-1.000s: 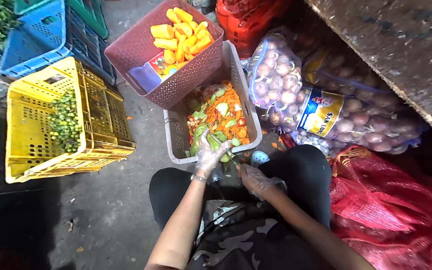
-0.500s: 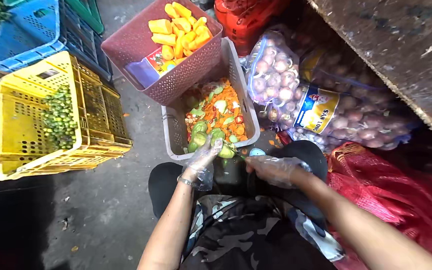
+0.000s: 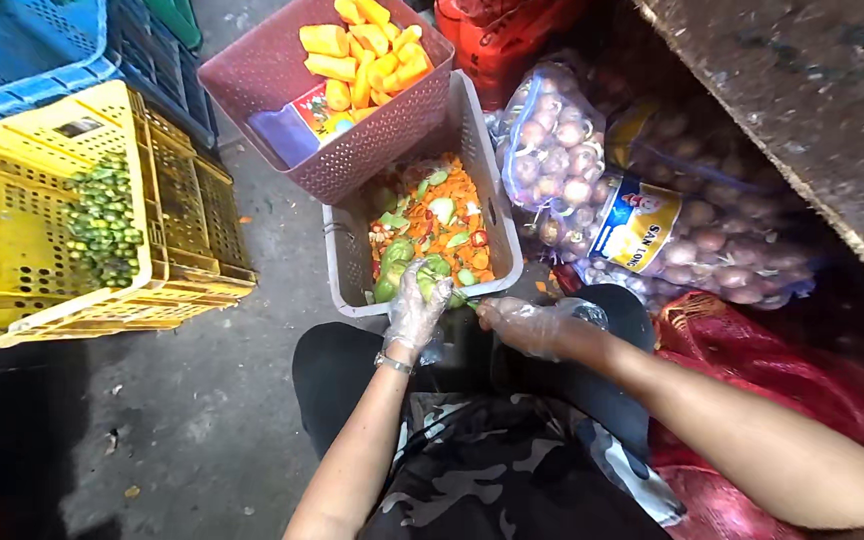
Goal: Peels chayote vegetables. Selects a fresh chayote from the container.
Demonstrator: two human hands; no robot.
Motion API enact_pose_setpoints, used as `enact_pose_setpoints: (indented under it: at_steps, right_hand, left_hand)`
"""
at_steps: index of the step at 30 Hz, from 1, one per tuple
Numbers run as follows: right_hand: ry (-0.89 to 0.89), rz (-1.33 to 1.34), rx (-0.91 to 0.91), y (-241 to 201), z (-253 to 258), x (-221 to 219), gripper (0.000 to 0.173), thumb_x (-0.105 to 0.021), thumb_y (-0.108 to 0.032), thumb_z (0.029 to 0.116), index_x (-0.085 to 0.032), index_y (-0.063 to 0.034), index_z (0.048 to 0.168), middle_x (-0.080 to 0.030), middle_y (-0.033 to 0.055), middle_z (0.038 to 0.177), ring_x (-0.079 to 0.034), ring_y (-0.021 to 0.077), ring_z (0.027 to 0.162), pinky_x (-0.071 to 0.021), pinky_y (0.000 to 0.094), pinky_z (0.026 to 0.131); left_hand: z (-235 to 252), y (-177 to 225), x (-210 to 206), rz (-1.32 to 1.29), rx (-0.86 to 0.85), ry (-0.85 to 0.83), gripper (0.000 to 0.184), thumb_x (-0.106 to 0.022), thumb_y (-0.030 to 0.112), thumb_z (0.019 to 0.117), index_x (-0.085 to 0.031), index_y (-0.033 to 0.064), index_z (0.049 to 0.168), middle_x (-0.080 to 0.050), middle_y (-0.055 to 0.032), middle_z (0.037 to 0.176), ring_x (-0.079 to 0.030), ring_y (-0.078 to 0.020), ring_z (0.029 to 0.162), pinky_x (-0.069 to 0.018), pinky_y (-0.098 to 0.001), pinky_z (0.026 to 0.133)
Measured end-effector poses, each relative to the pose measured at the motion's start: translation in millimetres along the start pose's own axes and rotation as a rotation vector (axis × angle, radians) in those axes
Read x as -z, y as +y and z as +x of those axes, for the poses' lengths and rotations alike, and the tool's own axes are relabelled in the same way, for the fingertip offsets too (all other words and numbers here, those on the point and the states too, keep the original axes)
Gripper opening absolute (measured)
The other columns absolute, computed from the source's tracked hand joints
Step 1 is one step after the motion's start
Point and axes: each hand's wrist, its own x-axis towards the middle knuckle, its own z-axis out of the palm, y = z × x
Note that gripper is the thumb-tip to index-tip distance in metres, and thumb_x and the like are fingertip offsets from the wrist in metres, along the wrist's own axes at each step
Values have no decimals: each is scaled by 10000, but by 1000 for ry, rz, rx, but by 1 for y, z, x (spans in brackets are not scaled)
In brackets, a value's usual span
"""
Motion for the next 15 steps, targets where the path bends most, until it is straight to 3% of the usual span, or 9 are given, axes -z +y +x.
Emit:
enact_pose_setpoints:
  at_steps: [2,7,11,15]
  right_hand:
    - [65,40,19,15,11,-17,537,-192,-305,1153,-551,56,1323,-603,281,1262,-598,388,1196,-449,550,1030]
    - [212,196,25,30,36,-53,509,-241,-338,1145,-556,37,1286,-634,248,1162,-637,357,1106,-488,522,983]
    - [177,149,-93,36,59,-68,559,-234,-363,1145,-518,53,1389,-609,298,1312,-592,413,1266,-441,570,1074]
    - [141,115,-152,35,59,-58,585,-193,-376,1146,-489,33,1443,-566,287,1402,-540,402,1346,-398,575,1119]
  left_hand:
    - [4,2,2,9,28,-14,661,-488,516,1016,-430,86,1516,-520,-206,1472,-526,-354,1336,-394,-565,1112]
    - [11,-6,-5,-51,-15,43,623,-471,496,1020,-457,98,1498,-550,-198,1440,-537,-347,1317,-403,-571,1095]
    - [10,-11,-3,-47,7,20,621,-491,487,1010,-440,138,1520,-539,-182,1462,-536,-338,1323,-410,-569,1089]
    - [10,-9,0,-26,7,18,642,-519,490,992,-453,109,1505,-535,-202,1455,-530,-346,1326,-403,-567,1097]
